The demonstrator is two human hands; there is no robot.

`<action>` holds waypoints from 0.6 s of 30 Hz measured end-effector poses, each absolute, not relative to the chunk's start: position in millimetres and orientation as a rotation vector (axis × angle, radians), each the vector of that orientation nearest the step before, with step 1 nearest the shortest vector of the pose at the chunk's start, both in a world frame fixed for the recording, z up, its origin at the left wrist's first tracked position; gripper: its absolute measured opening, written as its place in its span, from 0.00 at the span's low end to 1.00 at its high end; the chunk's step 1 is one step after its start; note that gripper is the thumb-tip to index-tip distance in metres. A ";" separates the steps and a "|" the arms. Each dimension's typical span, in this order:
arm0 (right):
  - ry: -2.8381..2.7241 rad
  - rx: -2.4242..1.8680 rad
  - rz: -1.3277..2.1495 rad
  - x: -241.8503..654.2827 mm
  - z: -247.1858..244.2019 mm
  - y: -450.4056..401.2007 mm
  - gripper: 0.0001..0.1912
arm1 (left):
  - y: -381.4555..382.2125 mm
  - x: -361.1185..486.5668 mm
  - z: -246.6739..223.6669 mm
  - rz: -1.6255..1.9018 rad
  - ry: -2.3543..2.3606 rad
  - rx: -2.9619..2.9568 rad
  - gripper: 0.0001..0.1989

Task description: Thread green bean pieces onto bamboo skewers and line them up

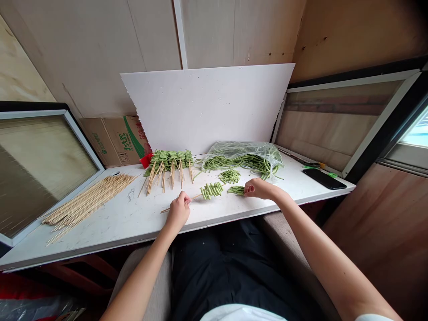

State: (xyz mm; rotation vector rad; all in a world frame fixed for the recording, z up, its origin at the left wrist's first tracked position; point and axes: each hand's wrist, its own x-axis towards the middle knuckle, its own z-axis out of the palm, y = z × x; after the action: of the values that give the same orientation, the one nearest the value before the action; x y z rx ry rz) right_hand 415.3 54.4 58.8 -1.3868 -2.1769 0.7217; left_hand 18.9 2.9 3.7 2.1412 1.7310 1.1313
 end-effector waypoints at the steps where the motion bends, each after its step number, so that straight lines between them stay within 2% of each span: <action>1: -2.149 -1.362 0.773 414.8 61.2 52.9 0.15 | 2.9 19.1 3.7 1.132 1.729 2.143 0.08; 7: -2.060 -1.129 1.075 398.2 73.5 43.6 0.20 | 3.0 19.6 3.7 1.146 1.718 2.150 0.08; 11: -1.812 -0.969 1.247 382.0 59.4 44.1 0.25 | 2.7 19.7 4.0 1.156 1.707 2.154 0.08; 18: -1.632 -0.876 1.272 360.2 33.9 44.9 0.21 | 2.3 19.9 3.5 1.150 1.699 2.170 0.07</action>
State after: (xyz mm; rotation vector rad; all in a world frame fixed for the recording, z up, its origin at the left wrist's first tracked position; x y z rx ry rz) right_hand 360.2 44.9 33.9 -0.8763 -1.6323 1.2720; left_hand 19.9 2.3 3.5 2.1696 1.6985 1.1496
